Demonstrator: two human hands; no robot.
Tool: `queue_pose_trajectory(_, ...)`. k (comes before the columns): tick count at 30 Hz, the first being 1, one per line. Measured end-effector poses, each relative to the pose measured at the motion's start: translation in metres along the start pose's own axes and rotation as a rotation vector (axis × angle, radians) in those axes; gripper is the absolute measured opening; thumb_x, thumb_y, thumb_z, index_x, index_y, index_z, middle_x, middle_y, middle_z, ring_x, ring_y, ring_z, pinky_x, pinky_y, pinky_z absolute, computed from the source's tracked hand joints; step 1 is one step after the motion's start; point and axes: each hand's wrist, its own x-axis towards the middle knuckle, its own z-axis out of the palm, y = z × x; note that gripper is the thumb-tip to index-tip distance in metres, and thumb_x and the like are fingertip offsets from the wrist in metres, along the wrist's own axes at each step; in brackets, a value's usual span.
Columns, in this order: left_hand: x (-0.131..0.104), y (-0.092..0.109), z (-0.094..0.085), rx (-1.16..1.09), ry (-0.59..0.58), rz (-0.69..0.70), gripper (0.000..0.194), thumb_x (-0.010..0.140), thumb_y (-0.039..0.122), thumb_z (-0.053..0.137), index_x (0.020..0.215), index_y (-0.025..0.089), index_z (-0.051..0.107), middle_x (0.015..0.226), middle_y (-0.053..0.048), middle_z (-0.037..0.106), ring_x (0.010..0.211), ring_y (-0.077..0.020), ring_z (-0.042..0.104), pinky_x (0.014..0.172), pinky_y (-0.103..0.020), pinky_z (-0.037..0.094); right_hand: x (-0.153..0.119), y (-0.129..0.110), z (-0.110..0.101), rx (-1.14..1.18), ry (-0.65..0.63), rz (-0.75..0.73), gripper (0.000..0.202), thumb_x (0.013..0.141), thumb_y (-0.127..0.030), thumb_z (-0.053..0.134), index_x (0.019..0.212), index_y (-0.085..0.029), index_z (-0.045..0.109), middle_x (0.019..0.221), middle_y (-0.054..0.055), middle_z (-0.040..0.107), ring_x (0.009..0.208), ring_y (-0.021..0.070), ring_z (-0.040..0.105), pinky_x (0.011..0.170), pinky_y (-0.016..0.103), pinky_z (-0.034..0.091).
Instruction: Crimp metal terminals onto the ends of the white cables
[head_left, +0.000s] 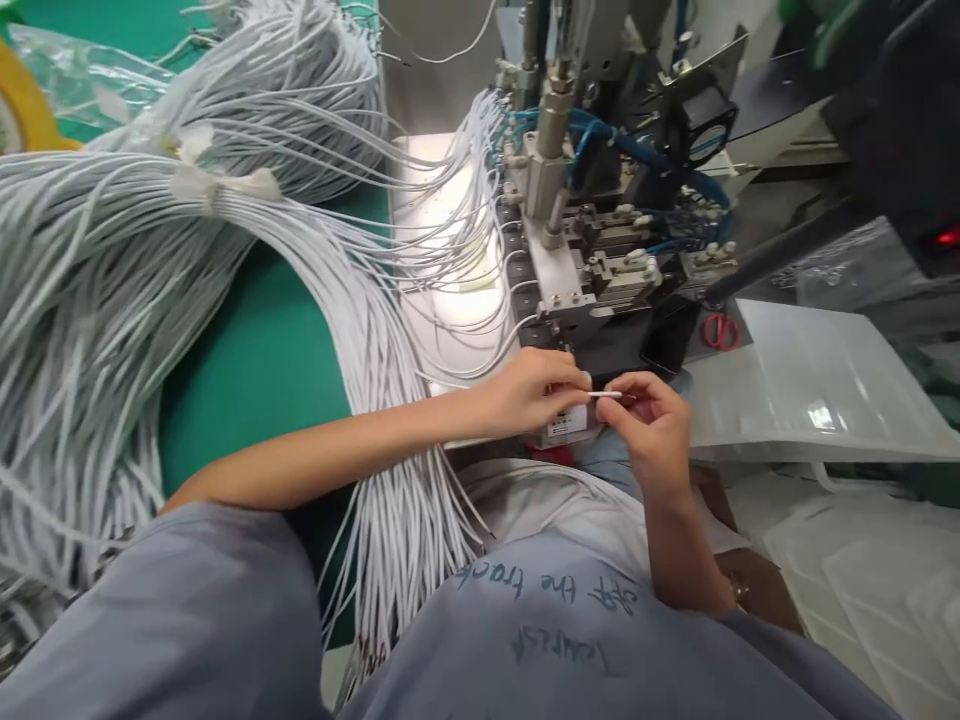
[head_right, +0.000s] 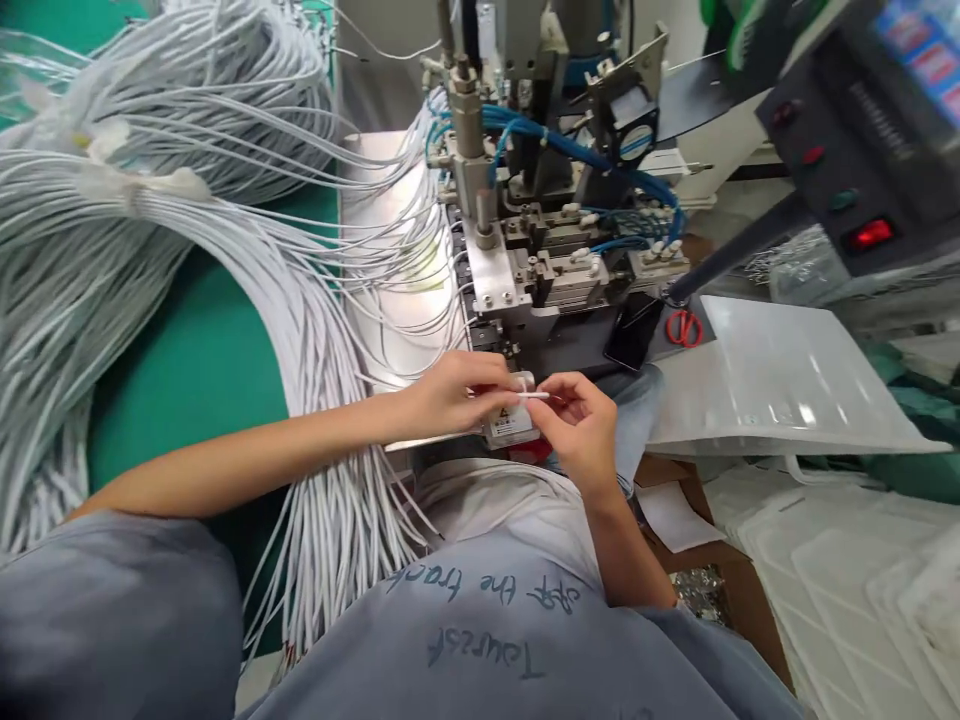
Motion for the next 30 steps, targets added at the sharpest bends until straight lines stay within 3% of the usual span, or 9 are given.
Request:
queue_pose_trajectory(5,0.002,-0.002,-0.001,-0.065,0.132,0.037,0.020,0.087,0.022,0.052,0.083,0.012,0.069,0.067,-0.002,0.058,0.059,-0.0075,0.050,0.055,-0.018,0.039,0.008,0.002,0.010,0.162,-0.010,-0.042,0.010,0.078,-0.030,0.064,0.081,-0.020,0.065,0.069,0.000,0.062,0.058,0.0117,0.058,0.057,0.027,0.049)
queue_pose_trajectory(10,0.002,0.002,-0.001,-0.134,0.122,0.004,0.020,0.087,0.021,0.053,0.083,0.012,0.070,0.070,-0.003,0.061,0.061,-0.0075,0.052,0.055,-0.017,0.040,0.010,0.000,0.016,0.083,0.013,-0.191,0.006,0.077,-0.021,0.066,0.080,-0.023,0.071,0.072,-0.001,0.060,0.059,0.0083,0.052,0.054,0.023,0.042)
queue_pose_trajectory(15,0.001,-0.002,0.003,-0.246,0.131,-0.102,0.017,0.085,0.017,0.052,0.081,0.011,0.067,0.064,0.000,0.058,0.053,-0.0058,0.053,0.051,-0.016,0.040,0.019,-0.007,0.009,-0.013,-0.068,-0.207,0.010,0.078,-0.020,0.064,0.081,-0.023,0.073,0.071,-0.001,0.060,0.061,0.0091,0.052,0.054,0.023,0.040)
queue_pose_trajectory(18,0.000,-0.005,0.003,-0.201,0.087,-0.090,0.019,0.084,0.011,0.045,0.081,0.012,0.064,0.062,0.002,0.055,0.052,-0.0049,0.051,0.052,-0.015,0.039,0.026,-0.011,0.003,-0.075,-0.159,-0.161,0.008,0.077,-0.022,0.064,0.074,-0.020,0.071,0.069,0.000,0.060,0.062,0.0104,0.052,0.054,0.024,0.039)
queue_pose_trajectory(20,0.000,-0.006,0.002,-0.113,0.070,-0.050,0.021,0.083,0.009,0.043,0.081,0.013,0.063,0.063,0.002,0.055,0.054,-0.0051,0.049,0.053,-0.015,0.038,0.029,-0.013,0.000,-0.128,-0.203,-0.116,0.010,0.076,-0.023,0.064,0.069,-0.018,0.069,0.063,-0.001,0.056,0.057,0.0093,0.046,0.050,0.023,0.034)
queue_pose_trajectory(23,0.001,-0.006,-0.001,-0.032,0.054,-0.004,0.021,0.083,0.010,0.041,0.080,0.013,0.061,0.065,0.001,0.056,0.056,-0.0058,0.048,0.055,-0.016,0.037,0.032,-0.013,-0.003,-0.154,-0.237,-0.096,0.014,0.074,-0.025,0.065,0.063,-0.017,0.066,0.051,-0.005,0.039,0.049,0.0068,0.031,0.046,0.023,0.025)
queue_pose_trajectory(26,0.002,-0.006,-0.003,-0.027,0.041,-0.008,0.021,0.084,0.011,0.040,0.078,0.013,0.060,0.066,0.001,0.057,0.057,-0.0062,0.048,0.055,-0.016,0.037,0.030,-0.010,0.000,-0.107,-0.186,-0.130,0.016,0.074,-0.026,0.064,0.061,-0.017,0.065,0.050,-0.006,0.029,0.048,0.0066,0.026,0.046,0.024,0.023)
queue_pose_trajectory(30,0.001,-0.006,0.000,-0.072,0.088,-0.020,0.020,0.085,0.013,0.044,0.078,0.013,0.064,0.063,0.001,0.058,0.056,-0.0063,0.051,0.055,-0.016,0.039,0.021,-0.004,0.015,-0.080,-0.003,-0.162,0.018,0.075,-0.027,0.063,0.060,-0.017,0.066,0.052,-0.005,0.033,0.050,0.0079,0.030,0.046,0.024,0.026)
